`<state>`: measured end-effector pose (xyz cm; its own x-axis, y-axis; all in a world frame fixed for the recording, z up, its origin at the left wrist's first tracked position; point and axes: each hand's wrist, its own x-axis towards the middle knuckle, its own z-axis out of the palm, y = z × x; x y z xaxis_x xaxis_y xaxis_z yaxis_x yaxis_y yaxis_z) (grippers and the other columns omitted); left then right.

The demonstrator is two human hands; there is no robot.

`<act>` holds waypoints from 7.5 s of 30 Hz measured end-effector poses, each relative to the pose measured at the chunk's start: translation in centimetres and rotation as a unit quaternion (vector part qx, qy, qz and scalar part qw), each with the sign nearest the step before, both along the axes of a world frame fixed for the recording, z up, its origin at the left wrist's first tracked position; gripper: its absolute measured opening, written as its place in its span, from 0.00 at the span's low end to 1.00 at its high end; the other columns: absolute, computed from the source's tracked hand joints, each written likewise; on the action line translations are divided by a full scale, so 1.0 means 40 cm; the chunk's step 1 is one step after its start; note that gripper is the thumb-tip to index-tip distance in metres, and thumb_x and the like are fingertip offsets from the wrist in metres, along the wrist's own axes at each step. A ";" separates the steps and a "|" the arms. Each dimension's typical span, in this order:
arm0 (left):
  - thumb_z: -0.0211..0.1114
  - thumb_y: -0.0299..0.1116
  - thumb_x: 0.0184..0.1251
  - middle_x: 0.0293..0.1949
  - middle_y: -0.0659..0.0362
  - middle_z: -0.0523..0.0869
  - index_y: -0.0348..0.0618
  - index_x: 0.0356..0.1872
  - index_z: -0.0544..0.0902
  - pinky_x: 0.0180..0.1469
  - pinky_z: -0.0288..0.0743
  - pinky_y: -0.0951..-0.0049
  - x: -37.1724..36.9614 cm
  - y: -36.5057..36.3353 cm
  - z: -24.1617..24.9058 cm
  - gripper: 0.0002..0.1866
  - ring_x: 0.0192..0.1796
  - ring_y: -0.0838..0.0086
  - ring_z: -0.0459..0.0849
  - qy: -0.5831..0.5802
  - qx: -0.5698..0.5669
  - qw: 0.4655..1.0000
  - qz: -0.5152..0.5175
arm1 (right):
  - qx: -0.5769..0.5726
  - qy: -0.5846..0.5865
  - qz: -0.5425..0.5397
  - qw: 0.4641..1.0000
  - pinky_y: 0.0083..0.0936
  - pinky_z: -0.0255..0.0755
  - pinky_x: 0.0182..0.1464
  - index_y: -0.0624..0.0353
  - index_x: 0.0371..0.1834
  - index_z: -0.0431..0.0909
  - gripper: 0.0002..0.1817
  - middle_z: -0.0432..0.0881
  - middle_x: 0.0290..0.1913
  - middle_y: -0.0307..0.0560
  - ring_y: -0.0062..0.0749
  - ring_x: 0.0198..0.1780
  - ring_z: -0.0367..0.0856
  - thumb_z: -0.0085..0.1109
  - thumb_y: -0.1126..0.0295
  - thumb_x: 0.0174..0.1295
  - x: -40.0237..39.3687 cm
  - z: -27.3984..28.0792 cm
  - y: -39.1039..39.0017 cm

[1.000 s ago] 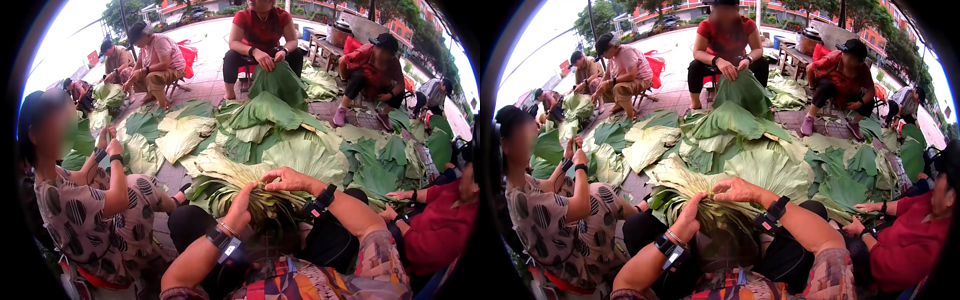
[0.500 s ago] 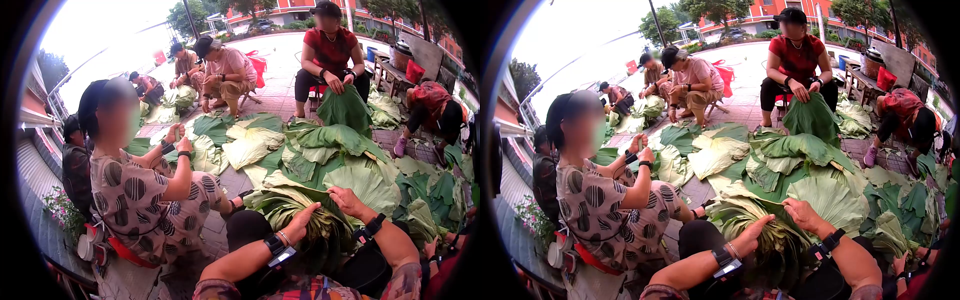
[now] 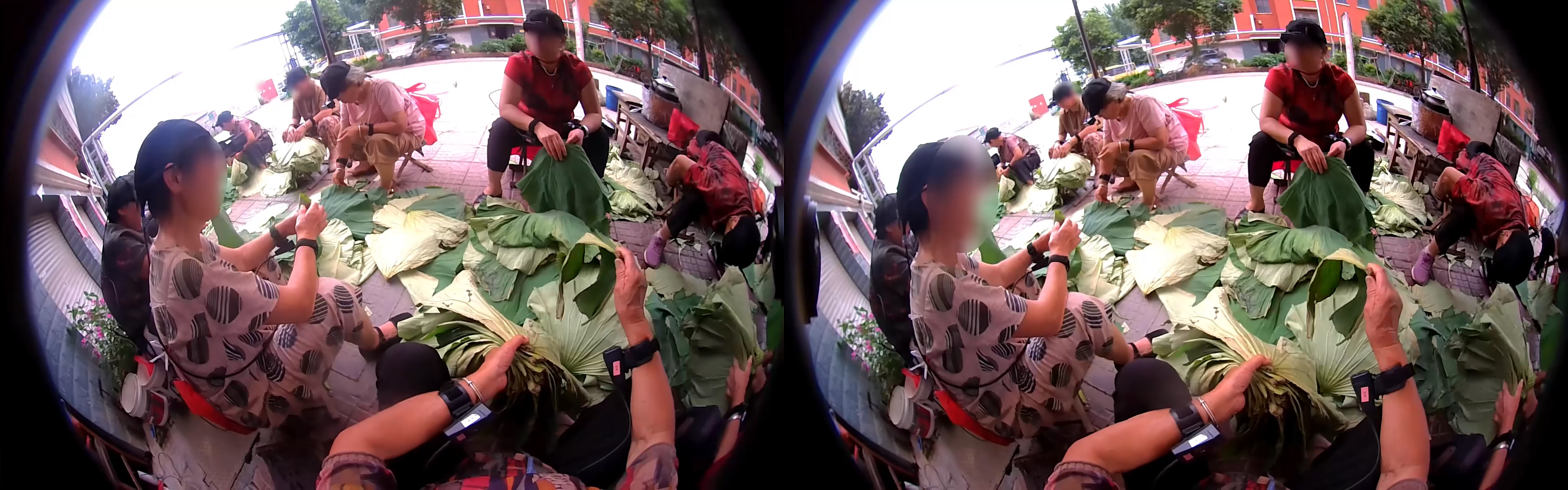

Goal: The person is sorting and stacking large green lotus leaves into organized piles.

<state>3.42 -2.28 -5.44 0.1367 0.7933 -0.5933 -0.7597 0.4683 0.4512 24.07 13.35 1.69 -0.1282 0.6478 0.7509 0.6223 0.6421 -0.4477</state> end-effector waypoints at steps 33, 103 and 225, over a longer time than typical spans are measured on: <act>0.62 0.48 0.59 0.40 0.54 0.81 0.36 0.48 0.74 0.44 0.78 0.70 -0.002 -0.034 0.055 0.26 0.40 0.70 0.82 0.026 0.099 0.995 -0.015 | -0.508 -0.097 0.414 0.749 0.20 0.70 0.39 0.62 0.42 0.75 0.17 0.80 0.34 0.41 0.20 0.35 0.75 0.58 0.60 0.57 -0.155 -0.115 -0.150; 0.54 0.32 0.61 0.38 0.51 0.82 0.35 0.43 0.75 0.46 0.76 0.61 -0.009 0.005 -0.043 0.13 0.39 0.61 0.82 0.085 0.076 0.993 -0.023 | -0.298 -0.176 0.425 0.836 0.37 0.67 0.36 0.65 0.58 0.58 0.27 0.76 0.28 0.61 0.52 0.32 0.75 0.46 0.66 0.55 -0.122 -0.116 -0.166; 0.66 0.46 0.55 0.36 0.54 0.83 0.34 0.41 0.78 0.38 0.79 0.71 -0.021 -0.007 0.062 0.23 0.34 0.70 0.83 0.012 0.058 0.998 0.006 | -0.563 -0.022 0.451 0.692 0.20 0.64 0.54 0.65 0.52 0.72 0.19 0.77 0.48 0.40 0.20 0.48 0.72 0.54 0.68 0.60 -0.153 -0.017 -0.161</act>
<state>2.56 -2.55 -2.96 0.1143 0.8581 -0.5007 -0.7533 0.4034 0.5194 17.94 6.91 1.00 -0.8689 0.4600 -0.1828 0.2249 0.0380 -0.9736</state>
